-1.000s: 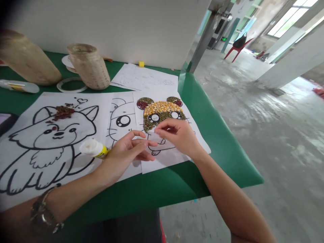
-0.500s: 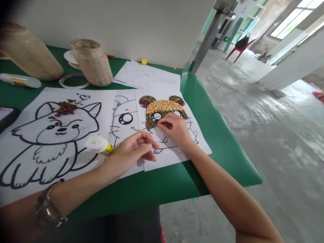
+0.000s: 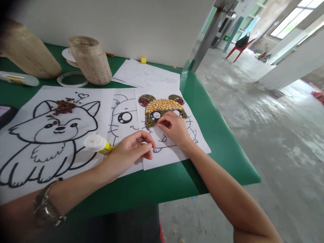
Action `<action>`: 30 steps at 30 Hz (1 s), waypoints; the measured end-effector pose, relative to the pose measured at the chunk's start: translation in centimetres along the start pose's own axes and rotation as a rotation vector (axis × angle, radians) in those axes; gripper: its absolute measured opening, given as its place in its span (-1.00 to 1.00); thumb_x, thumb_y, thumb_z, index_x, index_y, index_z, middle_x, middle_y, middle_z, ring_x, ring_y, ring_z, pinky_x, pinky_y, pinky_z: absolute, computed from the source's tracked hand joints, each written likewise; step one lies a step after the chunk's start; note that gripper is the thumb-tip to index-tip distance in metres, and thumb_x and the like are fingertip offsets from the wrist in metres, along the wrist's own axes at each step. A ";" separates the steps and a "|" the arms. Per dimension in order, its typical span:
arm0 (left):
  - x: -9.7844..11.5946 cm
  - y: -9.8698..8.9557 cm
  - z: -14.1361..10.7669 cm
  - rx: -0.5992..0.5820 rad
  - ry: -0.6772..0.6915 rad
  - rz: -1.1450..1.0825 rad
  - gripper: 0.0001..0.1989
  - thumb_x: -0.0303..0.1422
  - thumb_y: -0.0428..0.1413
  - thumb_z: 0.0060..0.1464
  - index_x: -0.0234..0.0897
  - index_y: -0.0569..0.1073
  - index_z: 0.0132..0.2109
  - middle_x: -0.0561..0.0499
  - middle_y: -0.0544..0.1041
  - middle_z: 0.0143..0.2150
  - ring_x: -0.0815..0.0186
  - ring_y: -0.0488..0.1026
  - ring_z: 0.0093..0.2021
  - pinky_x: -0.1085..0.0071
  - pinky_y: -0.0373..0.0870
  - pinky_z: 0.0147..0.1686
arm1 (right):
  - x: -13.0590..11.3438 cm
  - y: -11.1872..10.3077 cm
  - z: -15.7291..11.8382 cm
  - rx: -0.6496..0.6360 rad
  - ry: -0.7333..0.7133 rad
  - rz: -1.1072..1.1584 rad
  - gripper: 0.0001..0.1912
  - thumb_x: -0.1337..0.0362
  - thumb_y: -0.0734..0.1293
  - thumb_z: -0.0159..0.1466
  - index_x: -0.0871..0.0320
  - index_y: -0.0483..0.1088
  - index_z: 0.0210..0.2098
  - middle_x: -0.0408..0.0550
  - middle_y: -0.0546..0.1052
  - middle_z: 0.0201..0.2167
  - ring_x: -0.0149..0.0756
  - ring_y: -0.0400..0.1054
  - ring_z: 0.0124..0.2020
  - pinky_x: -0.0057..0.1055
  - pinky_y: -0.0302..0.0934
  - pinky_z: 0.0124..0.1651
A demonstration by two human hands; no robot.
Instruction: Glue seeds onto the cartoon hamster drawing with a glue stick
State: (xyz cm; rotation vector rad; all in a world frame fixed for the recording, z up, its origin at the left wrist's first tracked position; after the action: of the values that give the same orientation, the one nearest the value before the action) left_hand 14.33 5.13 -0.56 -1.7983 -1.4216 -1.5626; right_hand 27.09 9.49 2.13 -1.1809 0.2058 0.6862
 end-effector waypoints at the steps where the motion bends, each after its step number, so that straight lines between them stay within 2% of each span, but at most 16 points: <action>1: 0.0 0.0 0.0 0.002 -0.003 0.003 -0.93 -0.53 -0.01 -0.01 -0.31 0.26 -0.41 0.15 0.39 -0.43 0.58 0.37 -0.58 0.62 0.22 -0.58 | 0.0 0.0 0.0 0.000 -0.009 0.001 -0.92 0.35 0.30 0.09 0.14 0.38 -0.53 -0.14 0.41 -0.52 -0.43 0.24 -0.51 -0.42 0.18 -0.42; 10: 0.0 -0.1 0.0 -0.007 0.007 0.009 -0.93 -0.53 -0.02 -0.02 -0.32 0.29 -0.42 0.14 0.37 -0.47 0.61 0.29 -0.61 0.65 0.00 -0.71 | -0.6 -0.1 -0.3 -0.001 -0.117 -0.112 -0.86 0.35 0.25 0.13 0.14 0.44 -0.48 -0.07 0.46 -0.43 -0.36 0.32 -0.43 -0.40 0.21 -0.38; 13: 0.1 -0.1 0.0 -0.005 0.019 0.014 -0.92 -0.55 -0.03 -0.03 -0.32 0.29 -0.43 0.13 0.36 -0.48 0.61 0.28 -0.60 0.65 -0.04 -0.73 | -0.6 0.0 -0.2 0.000 -0.095 -0.105 -0.89 0.37 0.25 0.12 0.14 0.42 -0.48 -0.08 0.45 -0.43 -0.39 0.30 -0.46 -0.40 0.21 -0.39; 17: 0.1 0.0 0.0 -0.011 0.039 0.022 -0.92 -0.55 -0.01 -0.05 -0.32 0.30 -0.44 0.13 0.36 -0.49 0.60 0.27 -0.60 0.65 -0.04 -0.73 | -0.4 0.1 -0.1 -0.015 -0.032 -0.071 -0.92 0.40 0.26 0.09 0.14 0.37 -0.49 -0.10 0.40 -0.46 -0.43 0.26 -0.51 -0.42 0.22 -0.41; 22: 0.0 -0.1 0.0 -0.004 0.043 0.028 -0.90 -0.57 -0.04 -0.07 -0.30 0.29 -0.45 0.14 0.36 -0.51 0.60 0.23 -0.62 0.63 -0.04 -0.73 | -0.2 0.2 0.0 -0.014 -0.018 -0.043 -0.93 0.42 0.27 0.07 0.15 0.32 -0.52 -0.13 0.35 -0.49 -0.44 0.24 -0.50 -0.44 0.22 -0.42; 26: 0.2 -0.1 0.0 -0.003 0.045 0.050 -0.90 -0.56 -0.04 -0.07 -0.29 0.28 -0.45 0.14 0.34 -0.53 0.60 0.19 -0.64 0.62 -0.05 -0.72 | -0.2 0.1 0.0 -0.014 -0.021 -0.007 -0.93 0.39 0.27 0.08 0.14 0.35 -0.51 -0.12 0.36 -0.46 -0.44 0.24 -0.50 -0.43 0.22 -0.41; 30: 0.1 0.0 -0.1 -0.027 0.066 0.133 -0.92 -0.53 -0.05 -0.06 -0.28 0.27 -0.43 0.13 0.36 -0.47 0.55 0.26 -0.58 0.62 0.05 -0.67 | -0.3 -0.5 0.1 0.040 -0.021 0.012 -0.92 0.36 0.26 0.12 0.14 0.38 -0.48 -0.09 0.41 -0.44 -0.38 0.28 -0.43 -0.39 0.21 -0.37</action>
State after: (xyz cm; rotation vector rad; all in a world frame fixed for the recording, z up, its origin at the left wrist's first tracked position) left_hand 14.26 5.06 -0.41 -1.7998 -1.2308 -1.5645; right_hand 27.18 9.33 2.69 -1.1345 0.2078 0.7020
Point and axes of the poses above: each hand's wrist, its own z-axis towards the middle knuckle, its own y-axis out of the palm, x = y × z, the point moved 6 cm from there along z, towards the middle knuckle
